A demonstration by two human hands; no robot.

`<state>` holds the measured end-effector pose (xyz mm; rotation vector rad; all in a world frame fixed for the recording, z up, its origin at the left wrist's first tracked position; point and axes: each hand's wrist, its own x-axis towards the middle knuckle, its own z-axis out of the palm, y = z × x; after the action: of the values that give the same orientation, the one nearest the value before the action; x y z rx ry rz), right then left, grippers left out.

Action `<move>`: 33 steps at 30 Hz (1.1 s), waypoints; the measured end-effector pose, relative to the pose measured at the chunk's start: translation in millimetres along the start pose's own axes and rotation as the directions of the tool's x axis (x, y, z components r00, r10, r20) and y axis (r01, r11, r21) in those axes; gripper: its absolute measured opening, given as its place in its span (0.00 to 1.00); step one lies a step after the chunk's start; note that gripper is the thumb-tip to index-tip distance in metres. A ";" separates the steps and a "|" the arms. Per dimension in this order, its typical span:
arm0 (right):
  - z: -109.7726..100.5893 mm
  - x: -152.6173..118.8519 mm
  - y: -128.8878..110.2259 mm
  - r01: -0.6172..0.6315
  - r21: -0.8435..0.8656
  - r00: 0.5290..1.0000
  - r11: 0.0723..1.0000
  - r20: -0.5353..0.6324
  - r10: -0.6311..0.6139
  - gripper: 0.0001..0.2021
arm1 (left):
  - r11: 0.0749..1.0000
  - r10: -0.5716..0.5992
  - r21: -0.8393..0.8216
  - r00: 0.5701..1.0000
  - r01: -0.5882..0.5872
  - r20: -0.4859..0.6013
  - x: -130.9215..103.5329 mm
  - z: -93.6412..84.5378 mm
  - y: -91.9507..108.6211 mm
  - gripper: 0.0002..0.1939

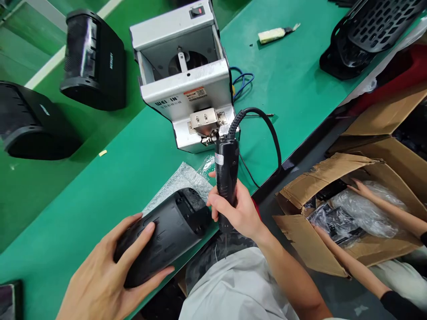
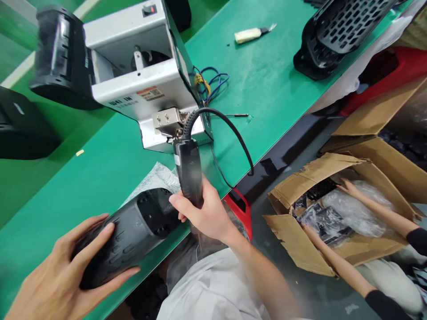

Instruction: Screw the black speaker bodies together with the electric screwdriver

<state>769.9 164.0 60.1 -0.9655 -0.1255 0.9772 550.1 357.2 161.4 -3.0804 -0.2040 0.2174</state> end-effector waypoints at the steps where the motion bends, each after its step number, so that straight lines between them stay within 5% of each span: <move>1: 0.1 0.2 -0.6 0.001 0.000 1.000 1.000 0.002 -0.001 0.20 | 1.000 -0.012 -0.001 1.000 0.012 0.006 -1.1 0.2 -0.6 0.49; 10: 1.4 1.3 -0.5 0.018 -0.002 1.000 1.000 -0.005 -0.018 0.19 | 0.997 0.073 0.028 0.996 -0.072 -0.049 8.3 1.2 1.6 0.49; 24: -0.1 2.2 4.0 0.053 -0.088 0.997 0.995 -0.056 -0.058 0.22 | 0.995 0.041 0.097 0.998 -0.036 -0.047 8.6 7.2 15.0 0.49; 28: -5.7 1.7 6.2 0.066 -0.152 0.994 0.986 -0.072 -0.078 0.20 | 0.996 -0.044 -0.073 0.999 0.045 0.008 8.7 8.9 -2.9 0.46; 30: -9.1 -5.7 3.7 0.080 -0.185 0.992 0.980 -0.080 -0.096 0.22 | 0.918 -0.092 -0.369 0.982 0.148 0.165 13.0 7.2 -17.4 0.48; 31: -11.5 -12.0 1.3 0.084 -0.200 0.992 0.976 -0.078 -0.102 0.25 | 0.804 -0.082 -0.550 0.958 0.226 0.274 16.5 5.9 -23.4 0.50; 33: -19.2 -27.4 -4.8 0.079 -0.234 0.995 0.969 -0.036 -0.090 0.25 | 0.419 0.033 -0.814 0.890 0.401 0.455 25.6 4.4 -29.2 0.57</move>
<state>766.3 130.3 60.7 -1.1881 -0.2443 0.8735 570.8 389.7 155.2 -3.9376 -1.0195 1.1027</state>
